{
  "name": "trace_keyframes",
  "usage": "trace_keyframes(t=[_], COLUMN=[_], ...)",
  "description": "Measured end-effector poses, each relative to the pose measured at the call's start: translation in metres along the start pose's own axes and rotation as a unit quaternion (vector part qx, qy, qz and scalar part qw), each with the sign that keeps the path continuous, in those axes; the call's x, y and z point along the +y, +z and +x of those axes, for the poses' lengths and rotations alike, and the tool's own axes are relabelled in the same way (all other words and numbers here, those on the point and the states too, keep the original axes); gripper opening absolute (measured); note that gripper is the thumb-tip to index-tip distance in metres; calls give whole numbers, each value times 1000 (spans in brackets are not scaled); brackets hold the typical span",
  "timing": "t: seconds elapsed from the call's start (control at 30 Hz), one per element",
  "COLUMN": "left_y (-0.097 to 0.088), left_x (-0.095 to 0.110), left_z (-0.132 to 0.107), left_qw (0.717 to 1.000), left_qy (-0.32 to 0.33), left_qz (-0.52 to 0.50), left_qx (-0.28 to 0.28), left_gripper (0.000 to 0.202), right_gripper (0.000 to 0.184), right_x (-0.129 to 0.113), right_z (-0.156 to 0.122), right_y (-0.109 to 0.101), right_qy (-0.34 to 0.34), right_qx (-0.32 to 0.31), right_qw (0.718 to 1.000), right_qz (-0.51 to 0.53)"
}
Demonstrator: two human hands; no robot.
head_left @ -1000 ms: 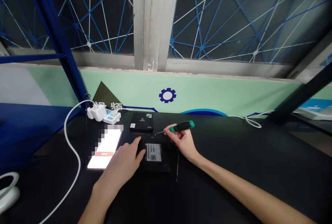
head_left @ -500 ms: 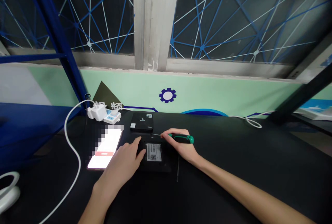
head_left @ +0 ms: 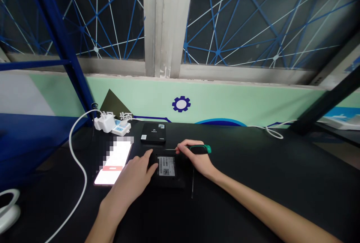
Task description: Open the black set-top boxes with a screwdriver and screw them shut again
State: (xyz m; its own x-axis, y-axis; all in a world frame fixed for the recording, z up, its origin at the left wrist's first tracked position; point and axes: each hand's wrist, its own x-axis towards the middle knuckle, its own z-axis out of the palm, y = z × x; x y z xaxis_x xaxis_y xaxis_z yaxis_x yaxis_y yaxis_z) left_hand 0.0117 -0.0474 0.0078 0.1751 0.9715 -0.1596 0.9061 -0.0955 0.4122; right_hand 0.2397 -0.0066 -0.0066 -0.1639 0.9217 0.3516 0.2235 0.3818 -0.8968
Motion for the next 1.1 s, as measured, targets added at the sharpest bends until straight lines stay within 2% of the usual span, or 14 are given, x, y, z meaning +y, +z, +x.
trace_keyframes(t=[0.13, 0.33, 0.57, 0.83, 1.1], left_y=[-2, -6, -6, -11, -14], left_x=[1, -1, -1, 8, 12], left_z=[-2, -4, -6, -4, -4], left_qw=[1000, 1000, 999, 998, 996], left_qy=[-5, 19, 36, -3, -19], left_qz=[-13, -9, 19, 42, 53], left_qx=[-7, -10, 1, 48, 72], left_gripper=[61, 59, 59, 25, 25], right_gripper=[36, 48, 49, 50, 48], right_x=[1, 14, 19, 27, 24], right_z=[2, 3, 4, 5, 5], right_y=[-2, -4, -4, -5, -5], right_qy=[15, 36, 40, 40, 47], right_qx=[18, 56, 56, 59, 67], right_qw=[999, 987, 982, 978, 973], right_qz=[33, 148, 176, 198, 218])
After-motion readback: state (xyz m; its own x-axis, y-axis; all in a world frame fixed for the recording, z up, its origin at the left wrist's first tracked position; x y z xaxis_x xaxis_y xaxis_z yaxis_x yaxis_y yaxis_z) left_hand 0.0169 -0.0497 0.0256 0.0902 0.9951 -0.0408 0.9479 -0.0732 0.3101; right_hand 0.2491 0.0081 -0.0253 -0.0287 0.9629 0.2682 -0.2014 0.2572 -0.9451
